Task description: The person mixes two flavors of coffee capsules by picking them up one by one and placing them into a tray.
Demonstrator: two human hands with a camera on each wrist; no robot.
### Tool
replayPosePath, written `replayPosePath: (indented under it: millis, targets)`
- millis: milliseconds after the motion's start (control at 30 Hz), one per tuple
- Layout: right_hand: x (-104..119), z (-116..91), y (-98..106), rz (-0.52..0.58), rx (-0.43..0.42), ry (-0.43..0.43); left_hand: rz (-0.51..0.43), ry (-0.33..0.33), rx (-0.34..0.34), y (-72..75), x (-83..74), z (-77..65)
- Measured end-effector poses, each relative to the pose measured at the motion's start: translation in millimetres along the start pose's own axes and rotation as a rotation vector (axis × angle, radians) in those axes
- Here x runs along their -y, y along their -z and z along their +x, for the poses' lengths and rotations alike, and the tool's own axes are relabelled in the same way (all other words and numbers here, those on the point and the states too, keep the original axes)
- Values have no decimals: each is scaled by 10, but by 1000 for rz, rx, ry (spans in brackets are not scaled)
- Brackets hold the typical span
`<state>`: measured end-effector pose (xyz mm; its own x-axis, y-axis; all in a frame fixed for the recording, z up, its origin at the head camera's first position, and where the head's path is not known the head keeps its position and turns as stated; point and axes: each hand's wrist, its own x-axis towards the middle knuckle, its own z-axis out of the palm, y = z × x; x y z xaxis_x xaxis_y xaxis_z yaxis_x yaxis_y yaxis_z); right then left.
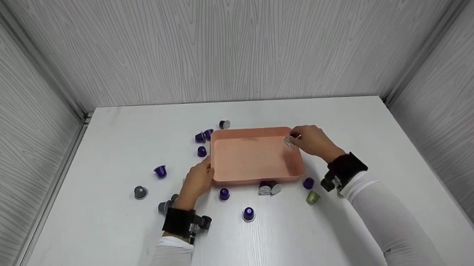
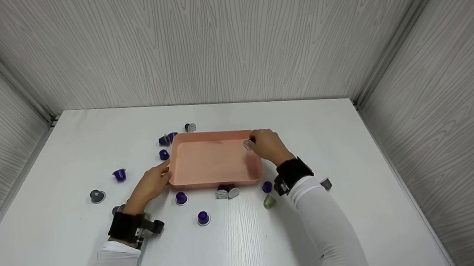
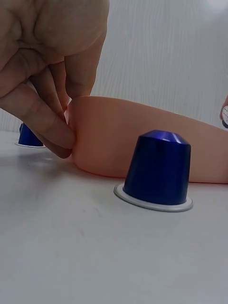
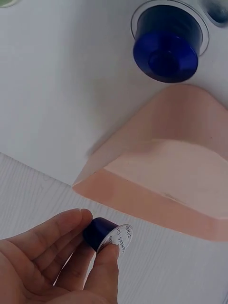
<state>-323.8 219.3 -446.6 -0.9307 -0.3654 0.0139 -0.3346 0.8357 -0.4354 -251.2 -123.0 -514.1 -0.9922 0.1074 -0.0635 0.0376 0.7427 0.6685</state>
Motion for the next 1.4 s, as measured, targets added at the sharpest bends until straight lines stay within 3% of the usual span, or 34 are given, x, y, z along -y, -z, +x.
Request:
replayPosePath:
  millis: [367,833,1033,1400]
  targets:
    - [108,220,-92,-17,-24,-2,-1,21,14,-7,14,9]
    - [148,451,-233,-20,-1,-163,-9,-15,-11,-38,-30,-14]
    - [120,491,-337,-24,-2,-219,-3,-9,-7,-39,-48,-22]
    - [142,470,-399,-82,-16,-246,12,-3,-13,-39,-34,-18]
